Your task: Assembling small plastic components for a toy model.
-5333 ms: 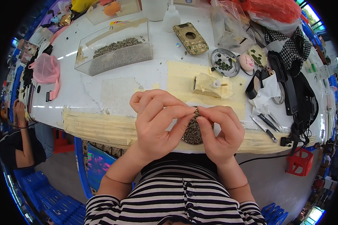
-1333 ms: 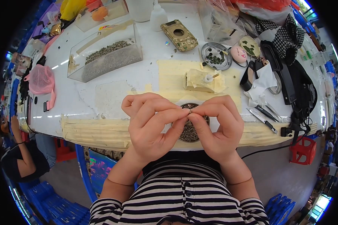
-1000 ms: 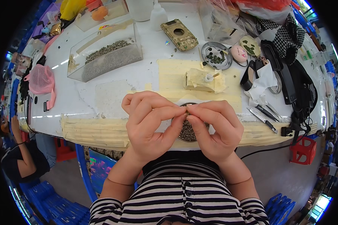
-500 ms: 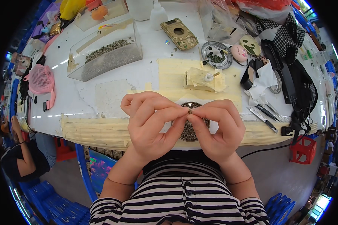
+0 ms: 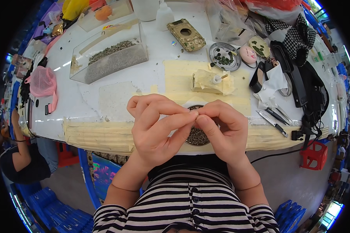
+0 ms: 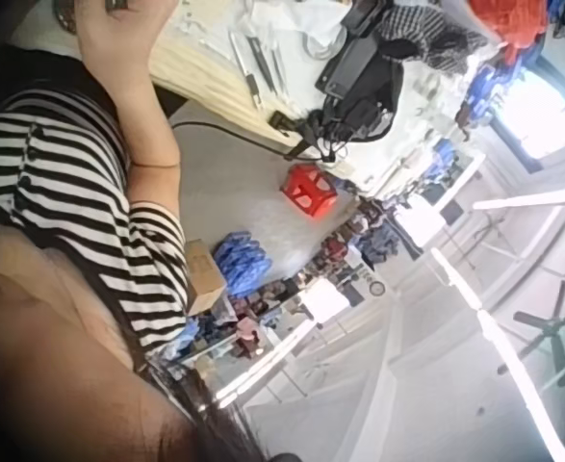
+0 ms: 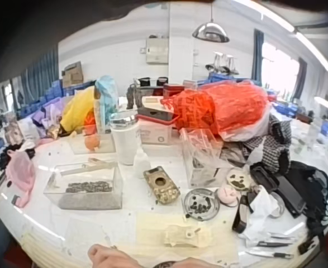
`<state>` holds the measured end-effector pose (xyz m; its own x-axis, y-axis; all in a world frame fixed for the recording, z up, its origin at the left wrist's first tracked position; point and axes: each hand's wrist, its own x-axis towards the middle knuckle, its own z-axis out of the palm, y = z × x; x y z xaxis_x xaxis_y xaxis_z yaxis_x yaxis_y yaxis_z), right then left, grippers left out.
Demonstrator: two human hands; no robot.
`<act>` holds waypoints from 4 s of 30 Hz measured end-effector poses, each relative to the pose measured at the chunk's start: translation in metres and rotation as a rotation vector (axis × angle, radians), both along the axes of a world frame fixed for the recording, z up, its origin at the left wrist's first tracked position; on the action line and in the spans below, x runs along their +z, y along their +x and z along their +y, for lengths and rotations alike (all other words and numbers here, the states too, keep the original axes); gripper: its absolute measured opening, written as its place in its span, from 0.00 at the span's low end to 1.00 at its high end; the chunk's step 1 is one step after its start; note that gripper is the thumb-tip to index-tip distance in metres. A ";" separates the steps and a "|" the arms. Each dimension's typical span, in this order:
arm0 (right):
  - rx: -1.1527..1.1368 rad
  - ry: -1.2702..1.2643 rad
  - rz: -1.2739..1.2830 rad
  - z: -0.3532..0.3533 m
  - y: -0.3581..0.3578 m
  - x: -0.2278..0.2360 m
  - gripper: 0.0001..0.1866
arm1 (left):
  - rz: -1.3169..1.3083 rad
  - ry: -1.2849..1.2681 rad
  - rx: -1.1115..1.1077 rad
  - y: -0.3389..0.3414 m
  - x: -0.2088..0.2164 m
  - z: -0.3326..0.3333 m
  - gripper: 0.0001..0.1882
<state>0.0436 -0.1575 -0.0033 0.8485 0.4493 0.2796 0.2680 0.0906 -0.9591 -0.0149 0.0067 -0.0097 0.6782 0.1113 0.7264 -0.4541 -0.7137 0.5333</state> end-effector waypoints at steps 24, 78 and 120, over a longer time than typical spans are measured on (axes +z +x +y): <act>-0.015 -0.029 -0.116 -0.002 0.002 -0.005 0.11 | 0.003 -0.049 0.004 0.002 -0.001 0.001 0.13; -0.097 0.035 -0.190 -0.001 0.000 -0.013 0.05 | -0.007 -0.001 -0.005 0.005 0.000 -0.004 0.13; -0.136 -0.065 -0.283 -0.003 -0.004 -0.010 0.06 | -0.041 0.028 -0.004 0.005 0.000 -0.004 0.12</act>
<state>0.0396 -0.1607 -0.0131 0.7946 0.3622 0.4872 0.5304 -0.0236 -0.8474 -0.0099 0.0024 -0.0098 0.6479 0.0883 0.7566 -0.4779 -0.7264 0.4940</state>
